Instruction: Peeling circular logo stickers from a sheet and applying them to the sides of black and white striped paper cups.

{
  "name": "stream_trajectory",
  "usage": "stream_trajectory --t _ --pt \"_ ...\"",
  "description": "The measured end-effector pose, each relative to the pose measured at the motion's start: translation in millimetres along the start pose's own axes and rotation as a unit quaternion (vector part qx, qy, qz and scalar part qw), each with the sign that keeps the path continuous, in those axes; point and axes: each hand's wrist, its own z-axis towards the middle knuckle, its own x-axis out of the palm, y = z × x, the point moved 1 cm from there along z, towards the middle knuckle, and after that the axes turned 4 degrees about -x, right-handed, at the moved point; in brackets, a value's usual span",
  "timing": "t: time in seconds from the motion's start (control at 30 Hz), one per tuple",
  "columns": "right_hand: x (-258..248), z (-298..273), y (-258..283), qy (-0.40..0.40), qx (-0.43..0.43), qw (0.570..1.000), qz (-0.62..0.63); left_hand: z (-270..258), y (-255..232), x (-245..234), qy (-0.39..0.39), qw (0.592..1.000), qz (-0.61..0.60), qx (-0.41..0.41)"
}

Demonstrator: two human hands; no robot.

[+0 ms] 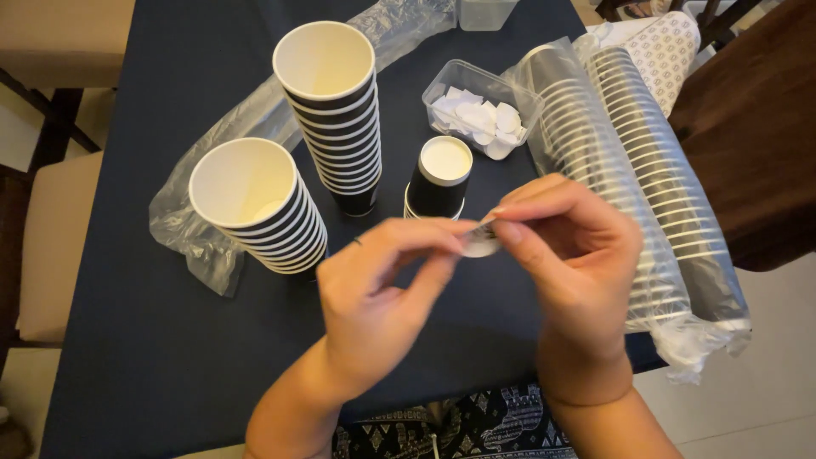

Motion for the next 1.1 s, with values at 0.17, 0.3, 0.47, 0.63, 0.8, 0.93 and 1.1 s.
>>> stream_trajectory --t 0.17,0.3,0.47,0.63,0.8,0.93,1.1 --pt "-5.0 7.8 -2.1 0.055 0.012 0.997 -0.062 3.7 3.0 -7.2 -0.03 0.999 -0.009 -0.005" --pt "1.6 6.7 2.2 0.077 0.058 0.994 -0.045 6.1 2.3 -7.0 -0.018 0.995 0.095 0.039" --pt "-3.4 6.0 0.9 0.051 0.06 0.997 -0.013 8.7 -3.2 -5.0 -0.024 0.988 0.14 0.06" --pt "-2.4 6.0 1.6 0.066 -0.001 0.997 -0.047 7.0 -1.4 -1.0 0.01 0.998 0.06 0.019" --pt "-5.0 5.3 -6.2 0.053 0.05 0.997 -0.037 2.0 10.2 0.3 -0.023 0.997 -0.064 -0.039" --pt "-2.5 8.5 -8.8 0.062 0.101 0.993 0.008 -0.3 16.9 2.3 -0.042 0.99 -0.103 -0.086" --pt "-4.9 7.1 -14.5 0.065 0.099 0.993 0.018 -0.3 19.3 2.1 -0.039 0.98 -0.138 -0.141"
